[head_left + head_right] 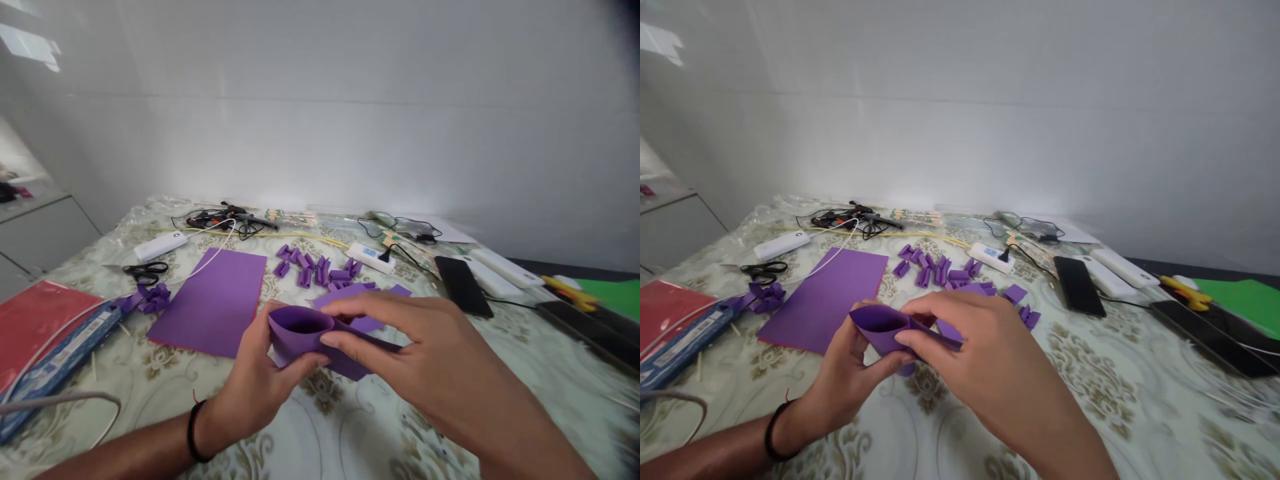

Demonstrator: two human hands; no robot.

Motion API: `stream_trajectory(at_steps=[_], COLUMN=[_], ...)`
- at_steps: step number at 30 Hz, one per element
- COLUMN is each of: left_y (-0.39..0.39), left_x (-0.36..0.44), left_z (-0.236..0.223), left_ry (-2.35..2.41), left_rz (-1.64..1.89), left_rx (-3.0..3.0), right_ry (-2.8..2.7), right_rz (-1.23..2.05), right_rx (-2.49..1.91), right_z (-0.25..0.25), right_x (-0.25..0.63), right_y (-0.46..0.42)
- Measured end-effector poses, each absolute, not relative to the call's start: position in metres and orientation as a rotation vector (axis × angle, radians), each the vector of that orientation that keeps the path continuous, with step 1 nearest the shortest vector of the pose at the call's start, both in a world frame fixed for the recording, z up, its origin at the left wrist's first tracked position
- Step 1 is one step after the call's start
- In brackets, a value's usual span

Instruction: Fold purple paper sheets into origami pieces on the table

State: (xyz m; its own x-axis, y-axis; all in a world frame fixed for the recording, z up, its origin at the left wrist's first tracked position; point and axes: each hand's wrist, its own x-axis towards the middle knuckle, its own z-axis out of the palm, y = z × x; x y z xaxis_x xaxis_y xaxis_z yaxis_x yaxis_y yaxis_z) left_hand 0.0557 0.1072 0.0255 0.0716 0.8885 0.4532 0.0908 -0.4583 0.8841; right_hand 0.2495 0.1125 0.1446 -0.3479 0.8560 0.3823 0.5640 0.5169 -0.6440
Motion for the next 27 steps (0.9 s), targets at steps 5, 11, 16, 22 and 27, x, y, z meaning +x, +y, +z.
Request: stream_trajectory(at_steps=[5,11,16,22,27], left_y=[0.114,0.125,0.133,0.136,0.138], left_x=[0.050,0.036,0.028,0.022,0.017], left_z=[0.027,0.033,0.046,0.057,0.070], left_ry=[0.910,0.767,0.809,0.893,0.848], left_rz=[1.379,1.269,1.166,1.048,0.977], left_rx=[1.694,1.809,1.871,1.882,1.870], right_ry=[-2.075,-2.119,-2.128,-2.134,-2.123], right_rz=[0.507,0.485,0.445,0.375,0.400], right_rx=[-1.187,-1.191,-1.181,-1.156,-1.171], right_z=[0.140,0.139,0.136,0.135,0.136], right_x=[0.252,0.259,0.262,0.260,0.258], right_y=[0.118,0.124,0.126,0.126,0.127])
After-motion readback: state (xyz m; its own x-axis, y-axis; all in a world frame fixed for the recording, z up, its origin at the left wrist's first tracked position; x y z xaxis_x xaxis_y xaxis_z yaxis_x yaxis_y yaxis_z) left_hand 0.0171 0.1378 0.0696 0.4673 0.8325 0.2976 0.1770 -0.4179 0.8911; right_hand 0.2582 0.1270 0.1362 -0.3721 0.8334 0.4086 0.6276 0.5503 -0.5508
